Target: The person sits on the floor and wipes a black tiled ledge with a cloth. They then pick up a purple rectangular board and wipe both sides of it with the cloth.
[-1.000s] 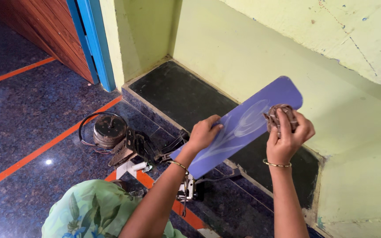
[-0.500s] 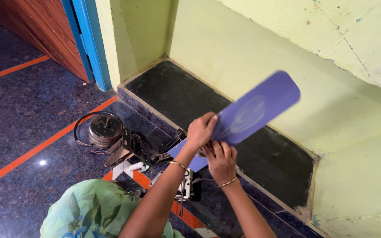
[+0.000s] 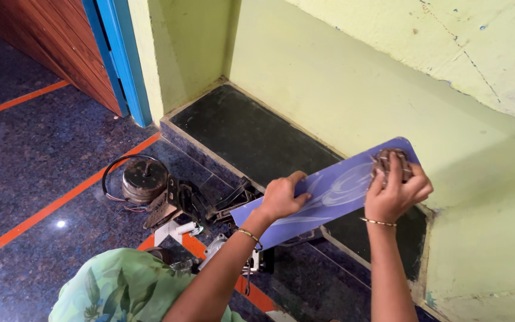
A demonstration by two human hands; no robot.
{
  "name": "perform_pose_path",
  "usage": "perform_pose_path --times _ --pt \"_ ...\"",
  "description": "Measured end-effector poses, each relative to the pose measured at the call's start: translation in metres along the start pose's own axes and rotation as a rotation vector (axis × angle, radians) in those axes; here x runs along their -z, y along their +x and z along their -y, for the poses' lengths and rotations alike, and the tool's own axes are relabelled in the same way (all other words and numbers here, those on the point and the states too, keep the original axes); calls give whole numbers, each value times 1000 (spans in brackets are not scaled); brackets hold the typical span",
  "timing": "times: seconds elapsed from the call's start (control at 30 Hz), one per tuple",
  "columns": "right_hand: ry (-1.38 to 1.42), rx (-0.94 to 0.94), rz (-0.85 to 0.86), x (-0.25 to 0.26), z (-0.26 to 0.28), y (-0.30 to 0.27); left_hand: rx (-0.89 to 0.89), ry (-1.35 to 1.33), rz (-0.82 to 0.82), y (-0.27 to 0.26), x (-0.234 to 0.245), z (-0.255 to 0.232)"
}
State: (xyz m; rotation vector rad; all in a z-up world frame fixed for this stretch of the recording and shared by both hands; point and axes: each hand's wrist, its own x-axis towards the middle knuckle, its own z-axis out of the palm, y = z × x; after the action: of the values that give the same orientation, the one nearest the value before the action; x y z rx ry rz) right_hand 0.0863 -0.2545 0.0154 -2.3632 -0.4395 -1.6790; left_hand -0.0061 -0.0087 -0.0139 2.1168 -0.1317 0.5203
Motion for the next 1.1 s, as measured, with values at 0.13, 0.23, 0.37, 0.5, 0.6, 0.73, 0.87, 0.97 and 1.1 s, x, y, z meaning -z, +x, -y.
perform_pose_path --times 0.13,0.23,0.37,0.5,0.6,0.73,0.87,0.97,1.1 --pt "77 20 68 -10 11 -9 9 2 50 3 -5 6" --pt "136 191 172 -6 61 -36 13 -21 31 5 -11 11" --pt "313 271 235 13 107 -58 4 40 37 5 -15 22" --pt "289 359 195 4 84 -47 16 43 58 3 -16 18" --pt "153 258 147 -9 50 -30 0 49 76 4 -9 10" --pt "59 63 69 -7 7 -4 -62 77 69 3 -6 4" --pt "163 2 12 -7 21 -12 -34 53 58 2 -4 3" --pt "230 35 167 -2 57 -36 -4 27 38 2 -2 4" --pt "355 200 190 11 106 -57 -6 36 23 2 -6 7"
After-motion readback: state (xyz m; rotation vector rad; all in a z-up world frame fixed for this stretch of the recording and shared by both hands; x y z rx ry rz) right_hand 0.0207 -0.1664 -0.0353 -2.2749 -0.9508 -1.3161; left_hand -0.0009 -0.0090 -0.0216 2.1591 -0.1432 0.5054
